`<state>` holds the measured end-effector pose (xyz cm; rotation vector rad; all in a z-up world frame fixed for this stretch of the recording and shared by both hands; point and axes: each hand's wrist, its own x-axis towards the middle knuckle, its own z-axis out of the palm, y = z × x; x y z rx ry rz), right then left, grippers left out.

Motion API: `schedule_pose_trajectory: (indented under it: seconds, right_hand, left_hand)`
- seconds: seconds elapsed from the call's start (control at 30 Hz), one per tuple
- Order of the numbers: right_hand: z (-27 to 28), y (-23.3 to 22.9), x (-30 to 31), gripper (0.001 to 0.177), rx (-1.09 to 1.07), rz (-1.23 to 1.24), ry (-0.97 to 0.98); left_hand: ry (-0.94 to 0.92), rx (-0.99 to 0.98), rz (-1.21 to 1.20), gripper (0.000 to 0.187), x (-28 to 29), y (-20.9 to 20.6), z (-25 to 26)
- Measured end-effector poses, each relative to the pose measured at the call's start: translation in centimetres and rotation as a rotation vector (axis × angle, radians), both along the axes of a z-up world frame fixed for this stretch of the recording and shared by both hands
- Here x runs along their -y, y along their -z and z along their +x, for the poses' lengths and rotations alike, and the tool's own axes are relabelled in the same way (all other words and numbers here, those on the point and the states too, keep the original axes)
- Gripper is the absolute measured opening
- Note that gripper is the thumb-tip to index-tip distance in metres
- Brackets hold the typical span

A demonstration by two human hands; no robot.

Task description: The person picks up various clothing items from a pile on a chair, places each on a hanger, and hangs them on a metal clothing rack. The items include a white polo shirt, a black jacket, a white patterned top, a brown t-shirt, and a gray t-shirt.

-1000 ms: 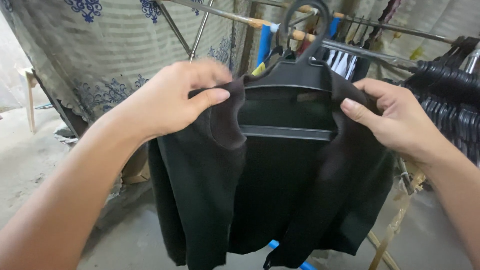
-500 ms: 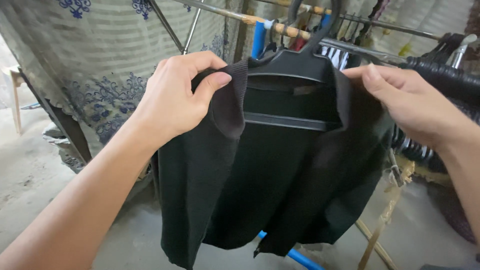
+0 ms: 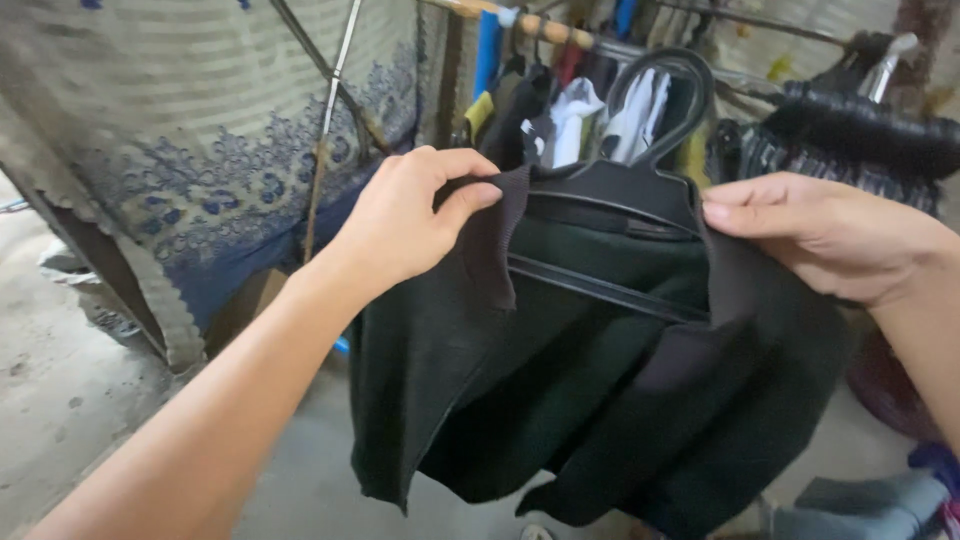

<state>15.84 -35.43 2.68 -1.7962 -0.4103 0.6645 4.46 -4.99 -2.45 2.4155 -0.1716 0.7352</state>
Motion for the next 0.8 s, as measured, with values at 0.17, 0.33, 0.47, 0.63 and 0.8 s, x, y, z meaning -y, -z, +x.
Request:
schedule_pose_trajectory:
  seconds: [0.17,0.33,0.47,0.63,0.8]
  right_hand:
    - [-1.6,0.9,2.9,0.035,-0.065,-0.032,0.226]
    - [-3.4,0.2,4.3,0.038,-0.209,-0.124,0.514]
    - [0.2,2.3,9.4,0.035,-0.033,-0.253,0.600]
    - [-0.5,0.5,7.7,0.038,-0.140,-0.211,0.704]
    - [1.6,1.5,6.9,0.040,-0.145,-0.135,0.718]
  left_hand:
    - [0.124,0.156,0.016,0.014,0.6,2.0,3.7]
    - [0.076,-0.010,-0.146,0.018,2.1,2.0,4.9]
    - [0.045,0.001,-0.145,0.019,3.0,3.1,7.7]
    - [-0.038,-0.087,-0.236,0.021,5.0,3.4,10.5]
    - [-0.142,-0.103,-0.317,0.021,6.8,3.9,13.7]
